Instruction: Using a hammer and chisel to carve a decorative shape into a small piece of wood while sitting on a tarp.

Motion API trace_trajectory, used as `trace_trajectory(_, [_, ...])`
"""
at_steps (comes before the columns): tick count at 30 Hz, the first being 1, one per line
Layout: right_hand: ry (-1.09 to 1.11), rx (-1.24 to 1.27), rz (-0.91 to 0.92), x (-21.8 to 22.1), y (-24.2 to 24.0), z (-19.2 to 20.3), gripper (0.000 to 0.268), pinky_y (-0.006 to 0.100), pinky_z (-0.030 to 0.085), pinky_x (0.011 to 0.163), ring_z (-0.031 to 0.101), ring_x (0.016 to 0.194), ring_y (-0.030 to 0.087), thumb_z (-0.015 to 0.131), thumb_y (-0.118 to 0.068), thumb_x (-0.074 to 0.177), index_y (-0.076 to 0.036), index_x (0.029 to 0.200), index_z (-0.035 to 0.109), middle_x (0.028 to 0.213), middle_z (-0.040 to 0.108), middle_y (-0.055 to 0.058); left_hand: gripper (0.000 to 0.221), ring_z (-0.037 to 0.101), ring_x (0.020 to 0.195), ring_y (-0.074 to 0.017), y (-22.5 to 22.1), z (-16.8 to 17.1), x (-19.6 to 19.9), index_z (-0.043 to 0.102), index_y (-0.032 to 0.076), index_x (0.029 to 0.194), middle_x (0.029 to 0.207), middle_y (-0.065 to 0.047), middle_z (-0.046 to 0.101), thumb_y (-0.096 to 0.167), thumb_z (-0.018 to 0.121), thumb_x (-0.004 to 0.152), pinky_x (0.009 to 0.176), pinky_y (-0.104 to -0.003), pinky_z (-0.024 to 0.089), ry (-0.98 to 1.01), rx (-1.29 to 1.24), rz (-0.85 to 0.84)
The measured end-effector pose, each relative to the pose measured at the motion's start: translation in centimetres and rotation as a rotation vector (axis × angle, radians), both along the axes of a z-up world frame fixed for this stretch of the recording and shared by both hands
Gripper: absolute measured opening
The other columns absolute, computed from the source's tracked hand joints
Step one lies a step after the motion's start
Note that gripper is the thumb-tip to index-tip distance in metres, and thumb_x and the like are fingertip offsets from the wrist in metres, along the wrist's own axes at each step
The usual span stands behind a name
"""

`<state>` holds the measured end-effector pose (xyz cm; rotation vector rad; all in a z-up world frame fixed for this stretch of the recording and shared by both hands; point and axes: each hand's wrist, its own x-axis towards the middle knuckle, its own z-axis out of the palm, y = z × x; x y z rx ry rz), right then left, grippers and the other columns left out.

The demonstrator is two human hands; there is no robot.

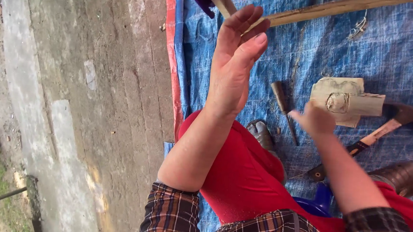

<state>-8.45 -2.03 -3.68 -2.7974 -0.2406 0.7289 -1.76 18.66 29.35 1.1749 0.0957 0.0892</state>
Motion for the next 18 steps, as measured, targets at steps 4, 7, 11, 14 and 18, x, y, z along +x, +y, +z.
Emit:
trace_trajectory(4, [0.016, -0.028, -0.023, -3.6, 3.3, -3.8, 0.067, 0.044, 0.059, 0.061, 0.074, 0.064, 0.033, 0.078, -0.062, 0.08, -0.002, 0.104, 0.061, 0.081, 0.074, 0.015, 0.049, 0.054, 0.143, -0.0264, -0.2, 0.3, 0.1, 0.05, 0.008, 0.151, 0.151, -0.012, 0.055, 0.01, 0.066, 0.105, 0.127, -0.043, 0.04, -0.017, 0.0, -0.049])
trace_trajectory(7, [0.263, 0.064, -0.178, -3.3, 3.7, -4.5, 0.027, 0.051, 0.058, 0.074, 0.074, 0.085, 0.042, 0.056, -0.02, 0.093, -0.001, 0.106, 0.069, 0.095, 0.076, 0.021, 0.047, 0.054, 0.139, -0.0234, -0.2, 0.4, 0.7, 0.053, 0.009, 0.146, 0.145, -0.01, 0.058, 0.016, 0.068, 0.101, 0.119, -0.039, 0.044, -0.002, 0.153, -0.082])
trace_trajectory(11, [0.161, 0.429, -0.33, -1.0, 0.4, -0.9, 0.016, 0.041, 0.052, 0.053, 0.066, 0.062, 0.032, 0.056, -0.015, 0.102, 0.001, 0.104, 0.059, 0.08, 0.066, 0.017, 0.047, 0.057, 0.135, -0.0255, -0.2, 0.3, 1.3, 0.054, 0.004, 0.14, 0.14, -0.013, 0.059, 0.02, 0.07, 0.098, 0.119, -0.042, 0.045, 0.02, 0.176, -0.184])
trace_trajectory(14, [-0.005, 0.394, -0.425, 0.2, -5.5, -0.2, 0.013, 0.039, 0.052, 0.05, 0.066, 0.059, 0.03, 0.056, -0.011, 0.109, 0.002, 0.107, 0.058, 0.08, 0.065, 0.016, 0.046, 0.058, 0.134, -0.0258, -0.6, 0.1, 1.0, 0.054, 0.005, 0.139, 0.14, -0.013, 0.06, 0.02, 0.07, 0.098, 0.119, -0.041, 0.046, 0.017, 0.187, -0.226])
trace_trajectory(18, [-0.37, 0.273, -0.533, 0.2, -13.3, -1.2, 0.016, 0.052, 0.054, 0.072, 0.069, 0.078, 0.043, 0.061, -0.004, 0.107, 0.01, 0.113, 0.064, 0.096, 0.07, 0.027, 0.045, 0.059, 0.136, -0.0252, -1.3, 0.7, 0.3, 0.054, 0.01, 0.141, 0.141, -0.011, 0.06, 0.024, 0.069, 0.1, 0.116, -0.042, 0.051, -0.011, 0.296, -0.322])
